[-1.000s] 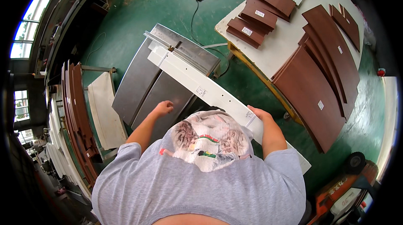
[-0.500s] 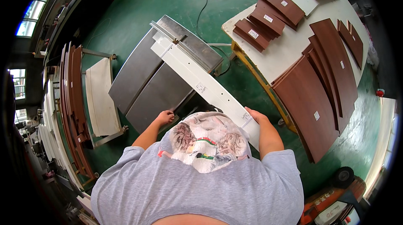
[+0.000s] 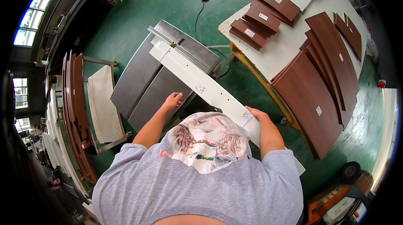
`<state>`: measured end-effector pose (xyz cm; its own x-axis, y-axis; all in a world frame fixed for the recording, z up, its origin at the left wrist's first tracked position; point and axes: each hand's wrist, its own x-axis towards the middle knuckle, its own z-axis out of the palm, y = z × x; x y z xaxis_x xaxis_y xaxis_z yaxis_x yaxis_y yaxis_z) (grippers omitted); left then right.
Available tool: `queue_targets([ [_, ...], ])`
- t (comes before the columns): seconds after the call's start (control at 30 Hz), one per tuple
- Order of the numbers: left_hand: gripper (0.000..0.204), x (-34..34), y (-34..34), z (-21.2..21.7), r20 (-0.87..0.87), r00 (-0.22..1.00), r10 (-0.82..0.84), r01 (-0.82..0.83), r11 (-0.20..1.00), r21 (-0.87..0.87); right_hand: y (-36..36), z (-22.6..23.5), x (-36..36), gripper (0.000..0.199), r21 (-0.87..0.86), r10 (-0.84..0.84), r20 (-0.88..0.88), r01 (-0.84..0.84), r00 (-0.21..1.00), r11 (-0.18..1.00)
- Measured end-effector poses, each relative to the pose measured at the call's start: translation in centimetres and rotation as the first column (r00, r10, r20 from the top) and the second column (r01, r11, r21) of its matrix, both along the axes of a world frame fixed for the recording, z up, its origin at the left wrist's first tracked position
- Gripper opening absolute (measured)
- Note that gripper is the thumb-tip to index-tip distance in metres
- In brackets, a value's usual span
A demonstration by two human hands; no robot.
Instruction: The person organizes white wooden furniture components on a table, carries one long white piece to a workstation, removes a plastic strip from it, and then places it onto a stack of wooden panels on the floor.
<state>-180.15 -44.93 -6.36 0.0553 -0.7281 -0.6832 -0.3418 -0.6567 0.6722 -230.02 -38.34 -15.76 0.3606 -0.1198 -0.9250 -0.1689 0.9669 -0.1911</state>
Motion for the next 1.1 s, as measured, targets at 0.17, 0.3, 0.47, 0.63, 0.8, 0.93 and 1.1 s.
queue_targets([
  [0.17,0.061,1.0,-3.8,-1.6,0.127,0.992,0.019,-0.013,0.999,-0.046,-0.5,0.2,1.6,0.068,0.011,0.012,0.042,-0.012,0.999,1.0],
  [0.3,0.072,-0.8,-6.4,-0.8,-0.144,0.975,0.168,-0.154,0.982,0.105,-0.2,1.3,1.9,0.066,-0.017,0.101,-0.113,-0.104,0.988,0.994],
  [0.47,0.063,-2.5,-9.9,0.1,-0.341,0.863,0.374,-0.341,0.927,0.154,-0.9,-1.1,1.1,0.067,-0.188,0.139,-0.24,-0.187,0.961,0.964],
  [0.63,0.05,0.7,-8.9,-1.7,-0.458,0.715,0.527,-0.487,0.847,0.215,-1.5,1.8,5.1,0.067,-0.162,0.124,-0.267,-0.171,0.956,0.972],
  [0.8,0.046,-0.2,-9.0,0.6,-0.54,0.685,0.488,-0.477,0.862,0.174,-0.5,2.8,5.8,0.06,-0.142,0.001,-0.032,-0.006,0.999,0.99],
  [0.93,0.064,0.3,-5.8,2.9,-0.451,0.717,0.532,-0.554,0.827,0.095,0.1,14.3,12.9,0.055,-0.04,0.126,-0.062,-0.128,0.99,0.991],
  [1.1,0.073,2.4,-0.9,3.4,-0.589,0.662,0.465,-0.546,0.836,0.046,0.5,16.4,17.4,0.055,-0.017,0.221,-0.092,-0.223,0.971,0.975],
])
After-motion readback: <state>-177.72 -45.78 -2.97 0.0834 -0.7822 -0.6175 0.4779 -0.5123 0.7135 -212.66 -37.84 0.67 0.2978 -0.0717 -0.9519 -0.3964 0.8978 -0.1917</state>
